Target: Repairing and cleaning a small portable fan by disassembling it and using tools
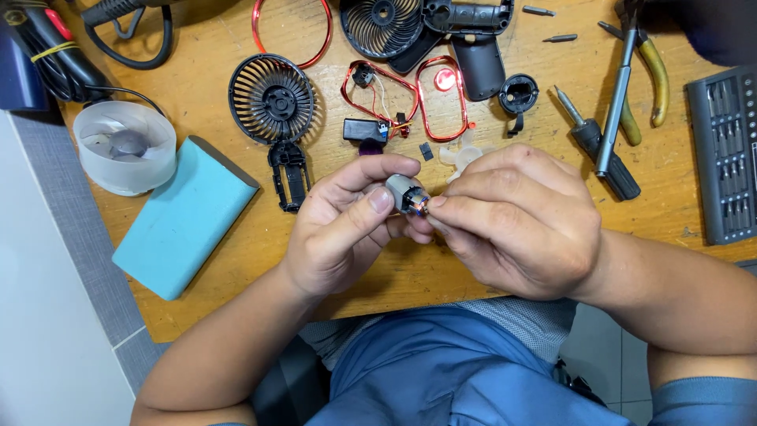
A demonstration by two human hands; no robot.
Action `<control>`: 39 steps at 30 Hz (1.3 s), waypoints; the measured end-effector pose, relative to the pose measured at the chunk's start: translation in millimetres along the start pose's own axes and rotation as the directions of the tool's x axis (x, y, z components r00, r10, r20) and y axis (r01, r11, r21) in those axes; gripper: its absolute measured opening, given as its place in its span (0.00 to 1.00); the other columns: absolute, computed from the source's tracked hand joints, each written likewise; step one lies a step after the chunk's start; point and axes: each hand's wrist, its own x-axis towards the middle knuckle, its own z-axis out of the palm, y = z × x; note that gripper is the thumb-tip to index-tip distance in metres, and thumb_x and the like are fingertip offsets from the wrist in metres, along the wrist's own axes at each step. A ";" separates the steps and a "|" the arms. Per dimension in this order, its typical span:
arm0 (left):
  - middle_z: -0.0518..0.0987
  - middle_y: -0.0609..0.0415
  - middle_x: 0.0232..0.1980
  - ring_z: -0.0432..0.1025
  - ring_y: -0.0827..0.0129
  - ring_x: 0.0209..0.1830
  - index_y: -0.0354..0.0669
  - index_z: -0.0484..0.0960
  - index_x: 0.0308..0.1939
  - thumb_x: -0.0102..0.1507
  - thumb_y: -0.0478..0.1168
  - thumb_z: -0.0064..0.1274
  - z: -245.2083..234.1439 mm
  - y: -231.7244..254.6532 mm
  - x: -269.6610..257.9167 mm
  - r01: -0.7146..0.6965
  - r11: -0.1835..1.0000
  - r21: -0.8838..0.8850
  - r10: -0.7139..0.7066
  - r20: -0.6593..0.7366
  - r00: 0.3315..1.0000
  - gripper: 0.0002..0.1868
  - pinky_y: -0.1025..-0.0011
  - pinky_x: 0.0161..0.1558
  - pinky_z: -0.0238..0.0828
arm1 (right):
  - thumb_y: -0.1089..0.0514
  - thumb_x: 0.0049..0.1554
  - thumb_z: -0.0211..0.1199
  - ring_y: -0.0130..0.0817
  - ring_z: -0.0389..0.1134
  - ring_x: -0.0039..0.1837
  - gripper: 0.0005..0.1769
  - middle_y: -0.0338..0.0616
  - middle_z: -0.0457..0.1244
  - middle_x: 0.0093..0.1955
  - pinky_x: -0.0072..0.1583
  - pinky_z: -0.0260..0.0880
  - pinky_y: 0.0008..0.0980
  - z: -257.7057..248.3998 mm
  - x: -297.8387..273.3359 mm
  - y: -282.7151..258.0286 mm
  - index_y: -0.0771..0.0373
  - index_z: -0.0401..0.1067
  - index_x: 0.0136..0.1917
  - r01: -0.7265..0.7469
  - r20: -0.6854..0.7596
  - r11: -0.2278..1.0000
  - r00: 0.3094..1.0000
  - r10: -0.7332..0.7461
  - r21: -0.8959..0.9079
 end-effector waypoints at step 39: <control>0.85 0.36 0.63 0.83 0.48 0.53 0.28 0.77 0.77 0.82 0.35 0.56 0.9 -0.4 -2.6 -0.013 0.999 0.044 0.013 0.005 1.000 0.21 0.56 0.62 0.86 | 0.62 0.73 0.66 0.48 0.75 0.51 0.08 0.50 0.76 0.54 0.54 0.80 0.49 -9.7 2.6 -2.4 0.69 0.81 0.60 0.071 0.058 0.995 0.996 -0.067 -0.066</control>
